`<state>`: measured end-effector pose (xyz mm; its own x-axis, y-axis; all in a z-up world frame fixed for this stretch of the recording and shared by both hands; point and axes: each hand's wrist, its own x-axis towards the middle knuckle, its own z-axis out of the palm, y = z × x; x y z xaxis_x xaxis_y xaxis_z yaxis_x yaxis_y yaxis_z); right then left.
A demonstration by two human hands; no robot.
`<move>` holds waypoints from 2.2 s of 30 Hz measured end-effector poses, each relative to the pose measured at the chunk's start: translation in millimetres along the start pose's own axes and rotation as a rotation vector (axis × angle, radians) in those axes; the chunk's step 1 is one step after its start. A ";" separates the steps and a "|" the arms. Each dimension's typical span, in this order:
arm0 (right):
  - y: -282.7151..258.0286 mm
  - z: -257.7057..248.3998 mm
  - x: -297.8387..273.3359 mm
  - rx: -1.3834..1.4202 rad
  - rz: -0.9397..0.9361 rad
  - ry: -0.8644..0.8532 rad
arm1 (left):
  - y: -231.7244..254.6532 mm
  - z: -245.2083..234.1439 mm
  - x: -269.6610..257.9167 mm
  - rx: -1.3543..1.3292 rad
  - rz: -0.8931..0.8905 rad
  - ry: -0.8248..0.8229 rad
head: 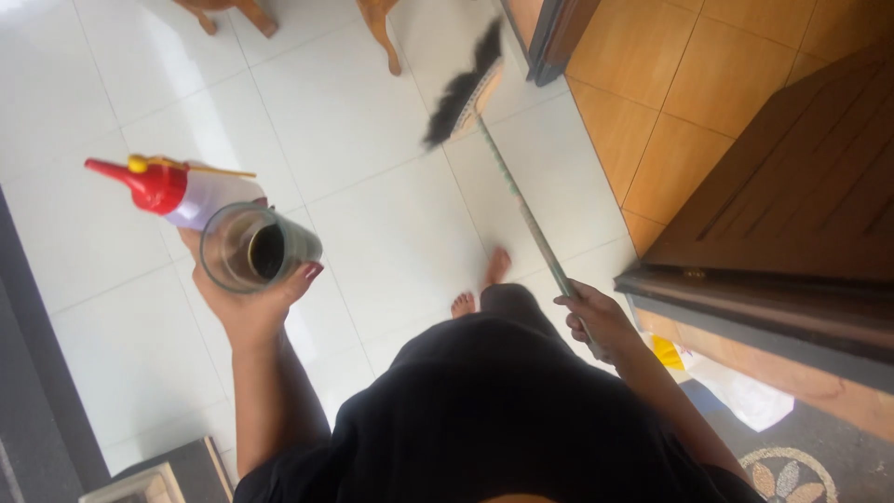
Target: Sweeping the tiled floor of an entryway while holding a glass of liquid and a bottle in one hand.
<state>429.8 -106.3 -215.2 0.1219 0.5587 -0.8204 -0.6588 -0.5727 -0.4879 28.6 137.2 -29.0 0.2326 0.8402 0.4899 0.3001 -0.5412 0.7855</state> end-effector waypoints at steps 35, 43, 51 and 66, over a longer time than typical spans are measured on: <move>-57.4 -64.4 249.3 0.214 0.105 0.324 | -52.5 122.7 195.7 -0.419 -0.178 -0.165; 0.8 -82.9 236.3 0.454 0.059 0.406 | -46.2 79.3 148.8 -0.309 -0.048 -0.328; 116.7 -62.7 157.5 0.637 0.082 0.584 | -60.5 29.3 90.4 -0.247 0.075 -0.365; 371.2 -126.0 -98.1 0.136 0.387 0.610 | 41.0 78.1 3.1 -0.305 0.214 -0.458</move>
<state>266.8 -449.2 -353.4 0.2276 -0.1243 -0.9658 -0.8197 -0.5598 -0.1212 113.9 114.8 -24.8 0.6548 0.5755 0.4899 -0.0616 -0.6055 0.7935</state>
